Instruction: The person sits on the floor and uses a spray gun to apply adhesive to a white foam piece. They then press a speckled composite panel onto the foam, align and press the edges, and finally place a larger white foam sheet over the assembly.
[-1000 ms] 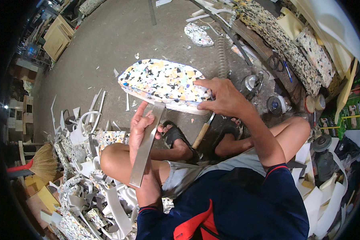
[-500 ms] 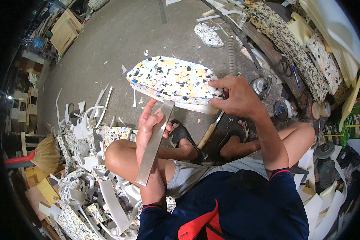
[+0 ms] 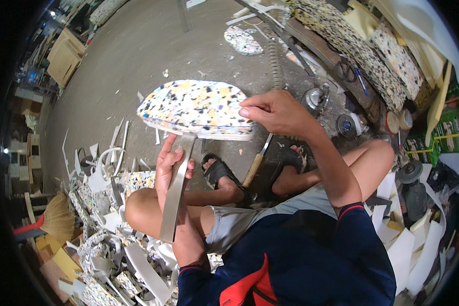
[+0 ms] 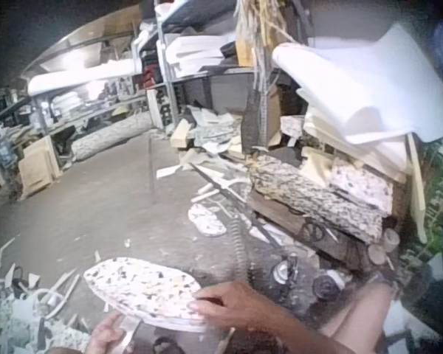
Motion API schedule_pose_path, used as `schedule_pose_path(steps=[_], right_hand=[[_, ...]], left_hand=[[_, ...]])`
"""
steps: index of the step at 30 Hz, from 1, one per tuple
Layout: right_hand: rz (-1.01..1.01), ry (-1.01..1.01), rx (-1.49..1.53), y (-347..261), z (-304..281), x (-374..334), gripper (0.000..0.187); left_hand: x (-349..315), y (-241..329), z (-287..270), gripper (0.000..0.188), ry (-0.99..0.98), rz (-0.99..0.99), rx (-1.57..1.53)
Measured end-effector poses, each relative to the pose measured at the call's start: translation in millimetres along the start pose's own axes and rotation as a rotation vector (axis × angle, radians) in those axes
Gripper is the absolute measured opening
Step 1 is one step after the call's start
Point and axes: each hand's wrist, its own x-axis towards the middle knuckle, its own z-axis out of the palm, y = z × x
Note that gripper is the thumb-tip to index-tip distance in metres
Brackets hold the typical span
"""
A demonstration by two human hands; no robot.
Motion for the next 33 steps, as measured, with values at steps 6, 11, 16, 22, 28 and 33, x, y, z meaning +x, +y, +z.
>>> schedule_pose_path(steps=[6,11,16,22,28,33], right_hand=[[0.070,0.063,-0.049,-8,-4,7,0.048],[0.277,0.009,0.052,-16,-3,14,0.065],[0.283,0.007,0.149,5,9,19,0.064],[0.261,-0.039,0.282,12,1,24,0.059],[0.251,-0.038,0.484,5,-10,24,0.059],[0.226,-0.023,0.468,1,-14,28,0.061]], left_hand=[[0,-1,0,0.070,-0.013,0.017,0.029],[4,-7,-7,0.071,-0.034,0.066,0.074],[7,-6,-5,0.071,-0.083,0.104,0.112],[0,-2,6,0.070,-0.048,0.106,0.066],[2,-3,5,0.073,-0.086,0.095,0.006],[1,-1,8,0.069,-0.088,0.089,-0.056]])
